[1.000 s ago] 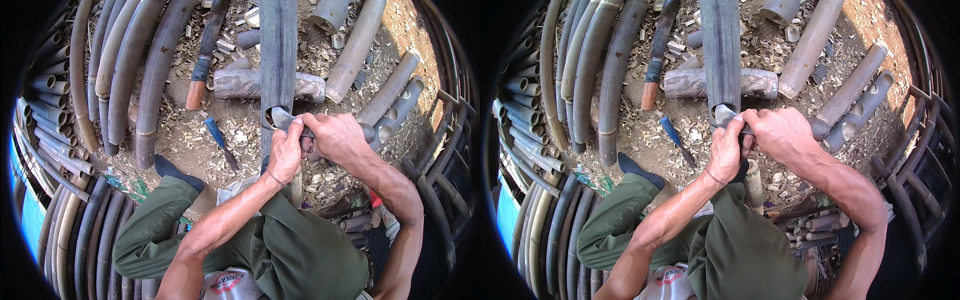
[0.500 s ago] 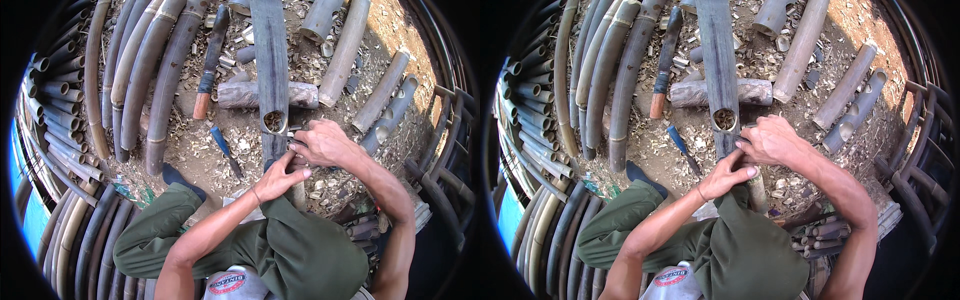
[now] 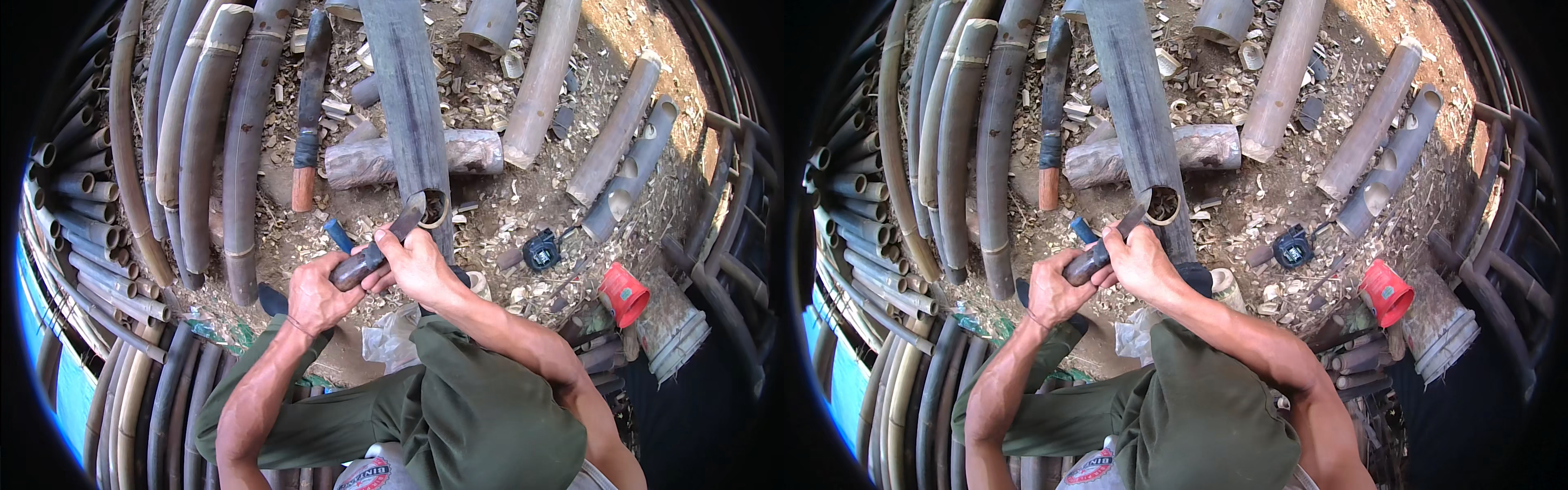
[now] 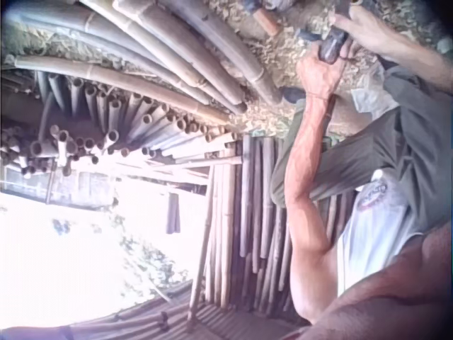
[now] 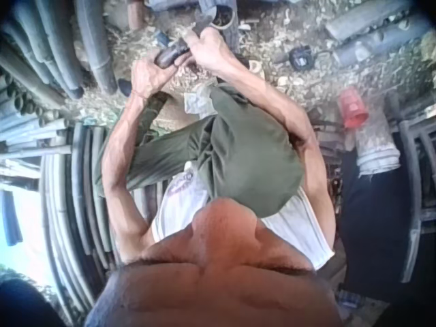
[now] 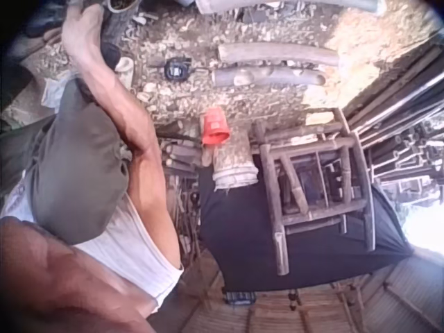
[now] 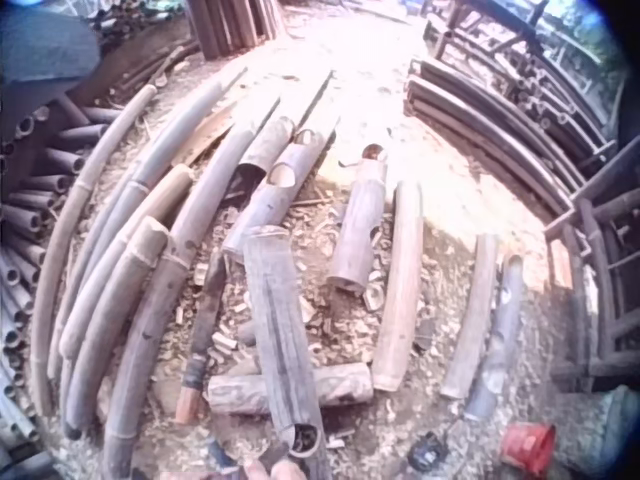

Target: The person shapes bamboo by cutting and carving it with a knife.

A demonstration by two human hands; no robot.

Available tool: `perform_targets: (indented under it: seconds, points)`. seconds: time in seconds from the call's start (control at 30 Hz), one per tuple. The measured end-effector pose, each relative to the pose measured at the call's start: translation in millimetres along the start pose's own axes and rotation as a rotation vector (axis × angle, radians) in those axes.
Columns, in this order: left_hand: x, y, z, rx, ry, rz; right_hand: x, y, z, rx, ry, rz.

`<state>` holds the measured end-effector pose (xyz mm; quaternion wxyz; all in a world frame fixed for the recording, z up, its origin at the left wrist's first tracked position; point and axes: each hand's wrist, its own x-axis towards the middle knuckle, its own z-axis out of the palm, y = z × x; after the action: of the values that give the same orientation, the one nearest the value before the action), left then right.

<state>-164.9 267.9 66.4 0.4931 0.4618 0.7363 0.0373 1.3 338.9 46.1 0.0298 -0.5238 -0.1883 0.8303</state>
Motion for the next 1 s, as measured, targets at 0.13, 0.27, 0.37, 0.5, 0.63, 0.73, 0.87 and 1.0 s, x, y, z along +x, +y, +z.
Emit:
perform_targets:
  seconds: [0.13, 0.27, 0.37, 0.5, 0.63, 0.73, 0.87, 1.0]
  points:
    - [29.6, 33.8, -57.1, 0.327, -0.074, 0.179, -4.2, -9.2, 5.6, 0.462, 0.014, -0.165]
    - [58.2, 93.9, -89.8, 0.631, -0.187, 0.315, -9.9, -11.0, -9.5, 0.855, -0.122, -0.228]
    - [75.5, 141.0, -95.4, 0.867, -0.267, 0.427, -13.3, -6.7, -24.1, 1.119, -0.187, -0.202]
    - [78.2, 182.0, -85.4, 0.961, -0.274, 0.657, -18.6, -0.2, -34.6, 1.37, -0.28, -0.092]
    - [80.2, 209.2, -77.3, 1.045, -0.369, 0.704, -26.2, -4.1, -32.6, 1.324, -0.111, -0.028]
    - [83.4, 199.4, -84.3, 1.035, -0.399, 0.706, -20.2, 6.7, -38.8, 1.368, -0.302, -0.04]
    - [92.2, 117.1, -106.8, 0.945, -0.589, 0.514, -22.0, 18.2, -21.3, 1.092, -0.33, 0.18]
    - [76.9, 26.3, -82.7, 0.413, -0.562, 0.332, -20.2, 16.7, -22.5, 0.759, -0.12, 0.229]
